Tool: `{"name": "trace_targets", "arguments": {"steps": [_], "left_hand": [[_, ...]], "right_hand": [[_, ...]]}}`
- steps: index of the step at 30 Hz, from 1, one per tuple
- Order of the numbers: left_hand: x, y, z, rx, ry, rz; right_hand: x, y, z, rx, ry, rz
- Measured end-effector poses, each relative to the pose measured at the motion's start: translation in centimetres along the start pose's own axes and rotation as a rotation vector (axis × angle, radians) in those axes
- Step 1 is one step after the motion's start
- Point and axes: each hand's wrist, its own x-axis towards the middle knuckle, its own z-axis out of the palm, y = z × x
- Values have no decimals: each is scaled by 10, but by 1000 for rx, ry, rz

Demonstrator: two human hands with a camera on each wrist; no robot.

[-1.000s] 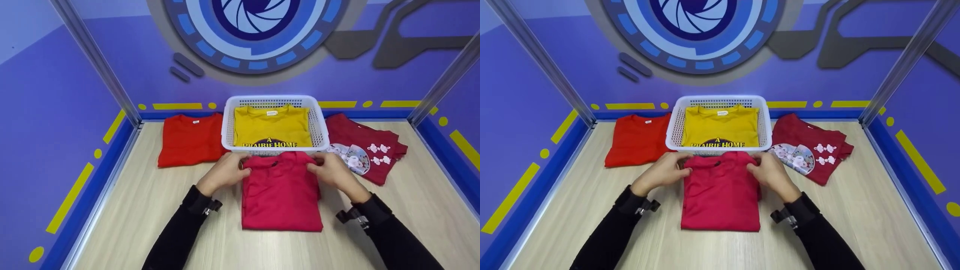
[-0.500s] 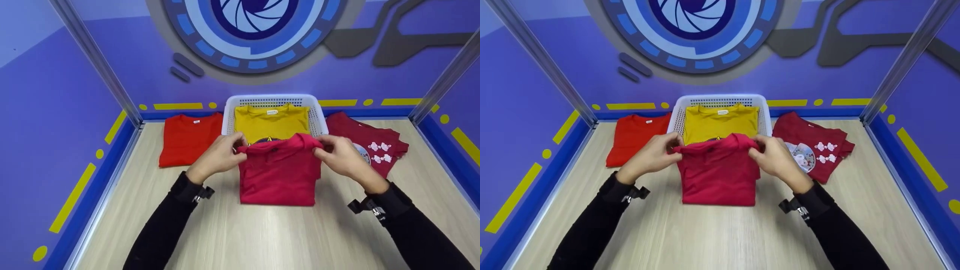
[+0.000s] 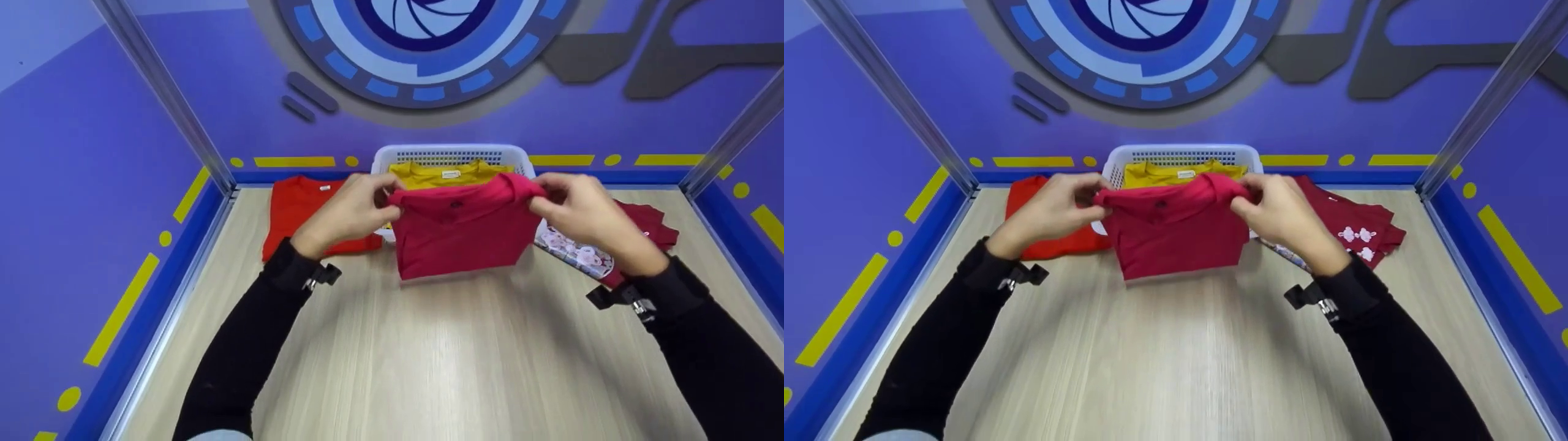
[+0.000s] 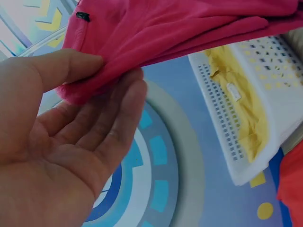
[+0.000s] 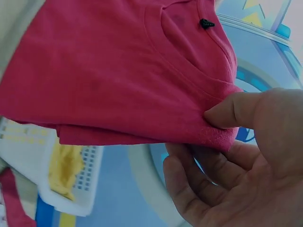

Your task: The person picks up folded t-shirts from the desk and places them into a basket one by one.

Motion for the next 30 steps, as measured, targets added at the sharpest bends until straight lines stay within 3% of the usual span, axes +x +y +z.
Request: {"name": "trace_targets", "arguments": {"steps": [6,13,22,30], "left_hand": [[23,2,-14,-10,13,-20],[56,-9,-18,75,9,-95],[104,-36,-3,216,0,-155],[125,-58,13,205,-14,-239]], "right_hand": [[19,-2,-10,-28,26,23],[64,3,-10,-83,-87,102],[112,20,9,-157,-111,152],[131,39,36,-214,-87,135]]}}
